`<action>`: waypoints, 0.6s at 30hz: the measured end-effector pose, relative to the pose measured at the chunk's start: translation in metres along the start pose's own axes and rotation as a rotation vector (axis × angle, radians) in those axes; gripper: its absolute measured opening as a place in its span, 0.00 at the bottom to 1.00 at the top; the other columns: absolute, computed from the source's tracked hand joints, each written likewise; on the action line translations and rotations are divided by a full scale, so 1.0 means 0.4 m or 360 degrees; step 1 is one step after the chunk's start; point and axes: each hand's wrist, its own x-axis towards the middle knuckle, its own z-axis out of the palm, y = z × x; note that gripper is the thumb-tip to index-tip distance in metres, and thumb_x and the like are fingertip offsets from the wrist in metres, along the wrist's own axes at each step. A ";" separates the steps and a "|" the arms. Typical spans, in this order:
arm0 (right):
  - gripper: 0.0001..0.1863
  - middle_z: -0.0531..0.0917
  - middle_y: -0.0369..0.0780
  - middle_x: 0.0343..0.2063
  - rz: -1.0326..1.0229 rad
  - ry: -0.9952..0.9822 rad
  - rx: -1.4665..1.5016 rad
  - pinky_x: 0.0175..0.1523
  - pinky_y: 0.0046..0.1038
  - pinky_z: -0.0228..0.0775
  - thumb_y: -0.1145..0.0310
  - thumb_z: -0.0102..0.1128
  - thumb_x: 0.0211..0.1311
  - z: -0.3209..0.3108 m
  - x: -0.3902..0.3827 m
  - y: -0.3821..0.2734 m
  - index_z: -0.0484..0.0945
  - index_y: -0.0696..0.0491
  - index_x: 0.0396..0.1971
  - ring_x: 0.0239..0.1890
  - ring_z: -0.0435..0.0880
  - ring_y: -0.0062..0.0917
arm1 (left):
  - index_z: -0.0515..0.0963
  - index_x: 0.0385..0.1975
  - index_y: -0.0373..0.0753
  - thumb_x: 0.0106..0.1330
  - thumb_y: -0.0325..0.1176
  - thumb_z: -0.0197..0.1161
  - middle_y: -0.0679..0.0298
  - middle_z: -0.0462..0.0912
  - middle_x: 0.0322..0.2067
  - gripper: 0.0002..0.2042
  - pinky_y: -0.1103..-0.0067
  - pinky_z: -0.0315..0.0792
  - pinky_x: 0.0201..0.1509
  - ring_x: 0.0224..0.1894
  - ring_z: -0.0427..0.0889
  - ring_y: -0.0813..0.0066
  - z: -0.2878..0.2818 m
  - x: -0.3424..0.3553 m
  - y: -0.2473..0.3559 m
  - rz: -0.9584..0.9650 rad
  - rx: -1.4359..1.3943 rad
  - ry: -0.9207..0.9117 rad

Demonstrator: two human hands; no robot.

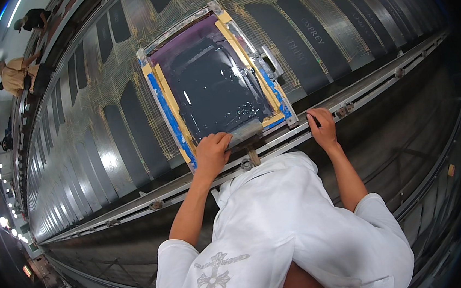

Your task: The person uses a squeegee to pull dark ink across a screen printing frame mounted on a conveyor belt. They repeatedly move the squeegee back and forth over the same rectangular area, occasionally lifting it to reposition or reload ink. The process is continuous and repetitive, focusing on a single section of the screen.

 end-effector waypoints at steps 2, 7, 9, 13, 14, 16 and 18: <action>0.07 0.88 0.41 0.41 -0.0030 0.0066 -0.0088 0.58 0.37 0.71 0.73 0.68 0.64 0.019 -0.008 -0.009 0.86 0.54 0.42 0.48 0.84 0.38 | 0.81 0.46 0.42 0.41 0.25 0.77 0.66 0.85 0.44 0.26 0.67 0.75 0.42 0.40 0.82 0.62 0.002 -0.006 -0.018 0.0036 0.0074 0.0025; 0.07 0.88 0.40 0.41 -0.0006 0.0087 -0.0182 0.58 0.37 0.70 0.72 0.68 0.64 0.033 -0.013 -0.010 0.86 0.54 0.41 0.49 0.83 0.37 | 0.81 0.46 0.42 0.40 0.24 0.76 0.66 0.85 0.43 0.26 0.67 0.75 0.42 0.38 0.82 0.63 -0.002 -0.012 -0.060 -0.0038 0.0099 0.0170; 0.07 0.88 0.40 0.40 -0.0030 0.0076 -0.0189 0.57 0.37 0.70 0.71 0.68 0.64 0.038 -0.009 -0.005 0.86 0.54 0.40 0.48 0.84 0.37 | 0.81 0.45 0.42 0.39 0.25 0.77 0.66 0.85 0.42 0.26 0.68 0.74 0.41 0.38 0.81 0.64 -0.021 -0.007 -0.044 -0.0019 0.0098 0.0201; 0.06 0.88 0.40 0.39 -0.0064 0.0078 -0.0283 0.56 0.38 0.70 0.70 0.68 0.64 0.047 -0.006 -0.004 0.86 0.54 0.39 0.47 0.84 0.37 | 0.81 0.43 0.42 0.42 0.25 0.76 0.67 0.85 0.42 0.23 0.70 0.72 0.40 0.39 0.81 0.67 0.023 0.026 -0.004 0.0112 0.0158 0.0223; 0.06 0.88 0.40 0.39 -0.0061 0.0079 -0.0296 0.56 0.38 0.70 0.70 0.68 0.64 0.045 -0.006 -0.002 0.86 0.53 0.38 0.47 0.84 0.37 | 0.81 0.43 0.42 0.42 0.25 0.75 0.67 0.85 0.42 0.23 0.70 0.72 0.40 0.39 0.81 0.67 0.040 0.021 -0.001 0.0114 0.0179 0.0232; 0.06 0.88 0.40 0.39 -0.0072 0.0072 -0.0299 0.55 0.39 0.70 0.70 0.68 0.64 0.048 -0.007 0.001 0.86 0.53 0.38 0.46 0.84 0.37 | 0.81 0.43 0.42 0.42 0.25 0.75 0.67 0.85 0.41 0.23 0.69 0.71 0.40 0.38 0.80 0.67 0.063 0.001 -0.001 0.0119 0.0223 0.0252; 0.06 0.88 0.40 0.39 -0.0082 0.0078 -0.0294 0.55 0.39 0.70 0.70 0.68 0.64 0.047 -0.011 0.008 0.86 0.53 0.38 0.46 0.84 0.37 | 0.82 0.43 0.42 0.46 0.25 0.73 0.68 0.84 0.41 0.20 0.69 0.72 0.39 0.38 0.80 0.65 0.036 -0.013 -0.020 0.0098 0.0088 0.0161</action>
